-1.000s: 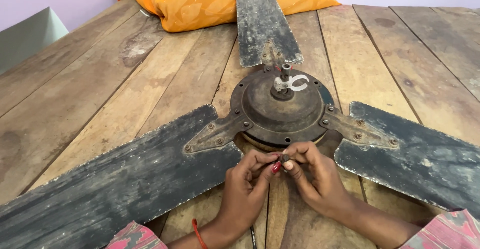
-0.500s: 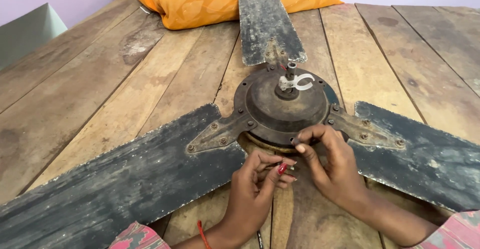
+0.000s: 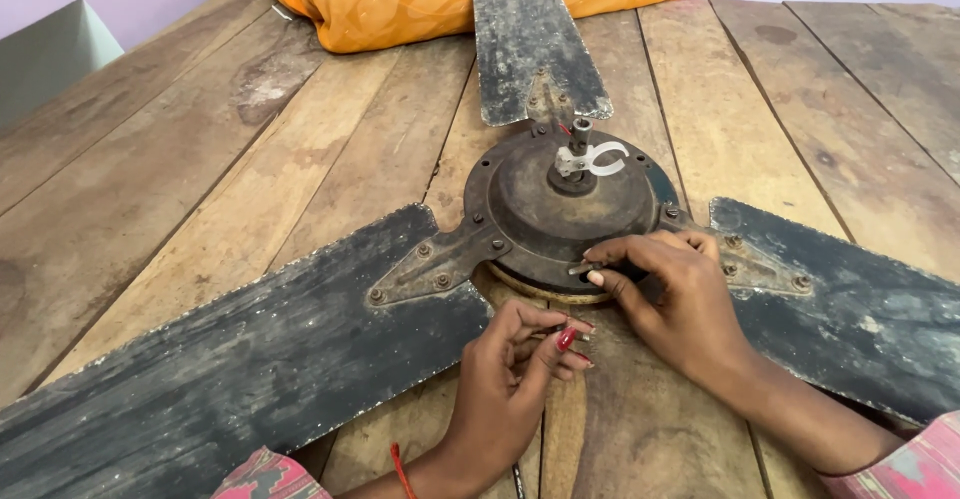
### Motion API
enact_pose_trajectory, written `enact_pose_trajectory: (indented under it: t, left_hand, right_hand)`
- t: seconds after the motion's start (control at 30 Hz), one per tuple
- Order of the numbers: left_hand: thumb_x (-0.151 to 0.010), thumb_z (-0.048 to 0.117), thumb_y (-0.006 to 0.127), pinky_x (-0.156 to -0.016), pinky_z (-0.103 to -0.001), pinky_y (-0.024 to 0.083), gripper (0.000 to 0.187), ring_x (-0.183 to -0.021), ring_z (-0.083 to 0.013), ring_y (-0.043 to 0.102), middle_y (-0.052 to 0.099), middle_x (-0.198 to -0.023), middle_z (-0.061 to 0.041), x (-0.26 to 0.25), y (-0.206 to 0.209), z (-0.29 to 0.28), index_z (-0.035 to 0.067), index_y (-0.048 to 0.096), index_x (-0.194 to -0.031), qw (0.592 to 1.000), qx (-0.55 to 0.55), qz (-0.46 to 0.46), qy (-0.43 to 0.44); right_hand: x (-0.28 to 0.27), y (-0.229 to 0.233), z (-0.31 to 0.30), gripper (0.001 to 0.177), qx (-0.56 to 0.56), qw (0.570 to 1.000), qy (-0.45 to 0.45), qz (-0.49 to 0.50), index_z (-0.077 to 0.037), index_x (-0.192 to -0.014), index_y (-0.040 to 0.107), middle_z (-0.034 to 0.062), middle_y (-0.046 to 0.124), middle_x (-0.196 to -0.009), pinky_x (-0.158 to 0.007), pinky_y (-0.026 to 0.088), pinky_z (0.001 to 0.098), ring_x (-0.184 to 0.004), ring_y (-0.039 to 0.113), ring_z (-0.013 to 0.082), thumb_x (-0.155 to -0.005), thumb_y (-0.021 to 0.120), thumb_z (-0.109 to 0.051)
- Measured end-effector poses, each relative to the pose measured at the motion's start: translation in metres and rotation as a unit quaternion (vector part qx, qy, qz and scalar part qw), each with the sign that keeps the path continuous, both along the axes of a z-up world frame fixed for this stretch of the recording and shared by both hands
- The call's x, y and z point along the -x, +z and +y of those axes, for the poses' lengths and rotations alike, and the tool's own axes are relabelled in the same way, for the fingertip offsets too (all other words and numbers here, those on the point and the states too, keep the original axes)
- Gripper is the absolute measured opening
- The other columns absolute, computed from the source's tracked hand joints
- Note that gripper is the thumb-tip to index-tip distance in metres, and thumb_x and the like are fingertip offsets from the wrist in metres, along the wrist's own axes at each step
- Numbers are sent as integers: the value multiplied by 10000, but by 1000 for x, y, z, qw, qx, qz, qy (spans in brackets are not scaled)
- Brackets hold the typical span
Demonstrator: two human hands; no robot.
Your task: The person aligns three ceiling fan blades to the central motor housing on a wooden table. They insert screws into the blade mounting holes and tighten them with a blue-handled screwdriver. The person repeats this process for each blade, securing them to the fan hub.
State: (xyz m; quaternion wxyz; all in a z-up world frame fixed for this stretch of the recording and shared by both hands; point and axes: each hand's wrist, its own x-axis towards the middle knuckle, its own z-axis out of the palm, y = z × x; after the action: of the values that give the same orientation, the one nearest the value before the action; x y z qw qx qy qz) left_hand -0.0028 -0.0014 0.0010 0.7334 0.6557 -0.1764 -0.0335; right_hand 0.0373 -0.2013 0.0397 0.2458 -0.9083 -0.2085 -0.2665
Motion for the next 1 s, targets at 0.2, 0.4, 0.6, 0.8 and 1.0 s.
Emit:
enact_pose_trajectory:
  t: [0.2,0.4,0.6,0.8,1.0]
  left_hand:
    - [-1023,49,538,-763,-273,644,111,-918,-159,777,764,-1141,-153,1,1,0,-28,552,-1102,1000,0,-3,-5]
    - [-1020,60,546,-755,-270,647,113,-910,-160,784,768,-1131,-153,0,1,0,-23,547,-1097,1000,-9,-5,-2]
    - [-1025,60,540,-758,-271,644,116,-920,-163,778,757,-1143,-153,0,0,0,-24,542,-1104,1000,-8,-7,-7]
    - [-1026,59,535,-754,-272,650,121,-921,-166,786,761,-1137,-156,1,1,0,-26,552,-1110,1000,-20,-9,-7]
    - [-1024,58,528,-765,-272,647,126,-930,-167,785,758,-1142,-153,1,2,1,-24,548,-1117,1000,-21,-9,-12]
  right_hand:
    - [-5,-3,-6,187,42,999,0,-17,-153,-1042,797,4,787,-894,-884,465,395,-785,682,159,-873,761,-224]
    - [-2,-1,-9,198,80,994,16,-73,-140,-1061,788,34,789,-988,-895,479,411,-902,695,184,-878,743,-202]
    - [-5,-3,-9,204,93,991,33,-85,-157,-1094,788,23,791,-1011,-916,481,397,-924,708,158,-894,749,-158]
    - [-2,-7,-9,242,117,988,43,-95,-145,-1102,788,30,789,-991,-936,475,415,-908,708,150,-870,736,-98]
    - [0,-4,-5,214,118,987,41,-105,-118,-1066,779,38,777,-1030,-926,469,418,-928,706,165,-860,733,-85]
